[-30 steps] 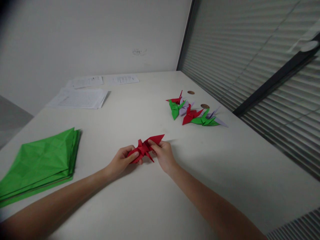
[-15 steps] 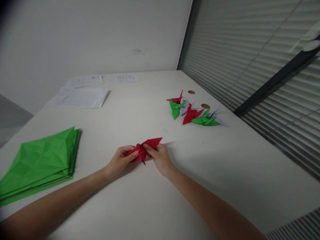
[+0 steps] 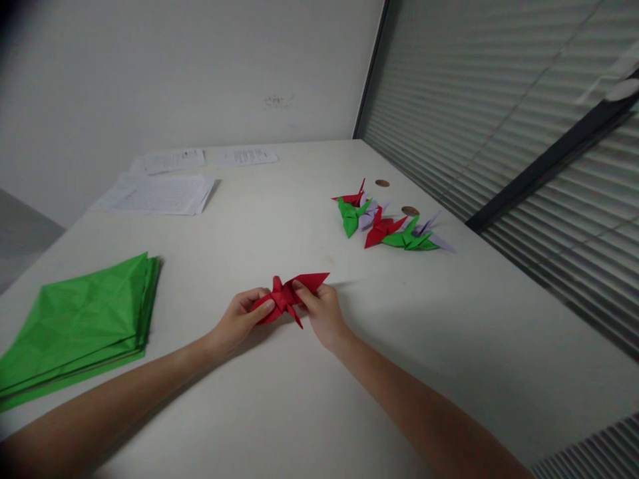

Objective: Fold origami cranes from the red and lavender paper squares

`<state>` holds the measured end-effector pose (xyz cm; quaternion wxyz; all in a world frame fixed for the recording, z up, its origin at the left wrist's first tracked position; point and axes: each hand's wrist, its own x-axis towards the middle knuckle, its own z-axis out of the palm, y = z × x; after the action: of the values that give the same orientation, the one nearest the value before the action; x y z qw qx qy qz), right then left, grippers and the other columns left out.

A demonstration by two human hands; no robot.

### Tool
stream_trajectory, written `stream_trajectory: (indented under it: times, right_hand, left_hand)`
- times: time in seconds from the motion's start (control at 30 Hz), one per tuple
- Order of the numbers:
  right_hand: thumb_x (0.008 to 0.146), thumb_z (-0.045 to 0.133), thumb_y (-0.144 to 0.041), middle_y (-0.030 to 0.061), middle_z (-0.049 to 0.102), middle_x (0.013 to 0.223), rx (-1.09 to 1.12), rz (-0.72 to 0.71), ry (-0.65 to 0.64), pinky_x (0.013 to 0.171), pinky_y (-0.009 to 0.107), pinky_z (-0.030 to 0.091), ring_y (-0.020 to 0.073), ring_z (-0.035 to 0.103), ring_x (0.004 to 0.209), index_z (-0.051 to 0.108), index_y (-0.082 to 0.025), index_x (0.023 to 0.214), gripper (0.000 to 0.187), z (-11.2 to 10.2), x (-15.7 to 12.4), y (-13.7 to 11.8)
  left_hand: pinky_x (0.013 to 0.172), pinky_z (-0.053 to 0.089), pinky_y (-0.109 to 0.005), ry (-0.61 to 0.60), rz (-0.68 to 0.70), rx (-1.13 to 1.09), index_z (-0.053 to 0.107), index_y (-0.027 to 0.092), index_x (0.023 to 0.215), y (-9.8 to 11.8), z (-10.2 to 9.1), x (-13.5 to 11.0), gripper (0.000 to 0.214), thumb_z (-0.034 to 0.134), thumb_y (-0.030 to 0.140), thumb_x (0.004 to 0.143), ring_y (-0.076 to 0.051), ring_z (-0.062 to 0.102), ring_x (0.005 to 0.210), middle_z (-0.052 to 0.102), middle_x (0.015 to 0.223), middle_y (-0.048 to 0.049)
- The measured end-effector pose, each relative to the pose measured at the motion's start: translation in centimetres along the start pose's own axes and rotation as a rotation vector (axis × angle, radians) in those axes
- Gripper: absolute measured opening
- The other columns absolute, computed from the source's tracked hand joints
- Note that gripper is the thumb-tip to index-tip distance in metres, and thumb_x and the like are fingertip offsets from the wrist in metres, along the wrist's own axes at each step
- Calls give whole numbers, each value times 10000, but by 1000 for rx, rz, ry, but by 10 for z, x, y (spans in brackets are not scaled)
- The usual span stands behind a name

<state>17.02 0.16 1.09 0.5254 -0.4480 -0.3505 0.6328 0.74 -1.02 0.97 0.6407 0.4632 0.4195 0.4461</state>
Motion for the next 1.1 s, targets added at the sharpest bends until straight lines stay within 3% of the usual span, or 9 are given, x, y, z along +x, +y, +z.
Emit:
stream_trajectory:
  times: [0.33, 0.6, 0.77, 1.1]
  right_hand:
    - [618, 815, -497, 1, 608, 619, 9, -29, 42, 533, 253, 409, 119, 506, 564, 641, -171, 656, 372, -6, 7, 2]
    - [674, 790, -484, -8, 576, 579, -65, -73, 41, 485, 249, 327, 97, 437, 515, 651, -161, 648, 353, -12, 11, 7]
    - [608, 821, -502, -18, 561, 551, 10, 5, 43, 457, 247, 295, 86, 408, 481, 625, -161, 610, 393, -9, 11, 0]
    - [585, 866, -456, -12, 625, 632, 207, 179, -5, 565, 244, 420, 103, 529, 573, 658, -165, 660, 366, -3, 2, -6]
  left_hand:
    - [533, 281, -203, -50, 10, -56, 512, 142, 634, 3, -2, 1, 477, 771, 536, 697, -69, 404, 560, 513, 614, 28]
    - [533, 266, -211, -14, 47, 113, 517, 142, 619, -2, -6, 3, 460, 739, 528, 730, -70, 377, 557, 465, 584, 41]
    - [527, 255, -213, -32, 55, 107, 513, 142, 612, -4, -8, 4, 469, 733, 537, 734, -71, 371, 554, 454, 584, 42]
    - [579, 310, -212, -104, 57, -138, 582, 124, 631, 1, -9, 3, 417, 802, 471, 702, -82, 457, 605, 545, 645, 10]
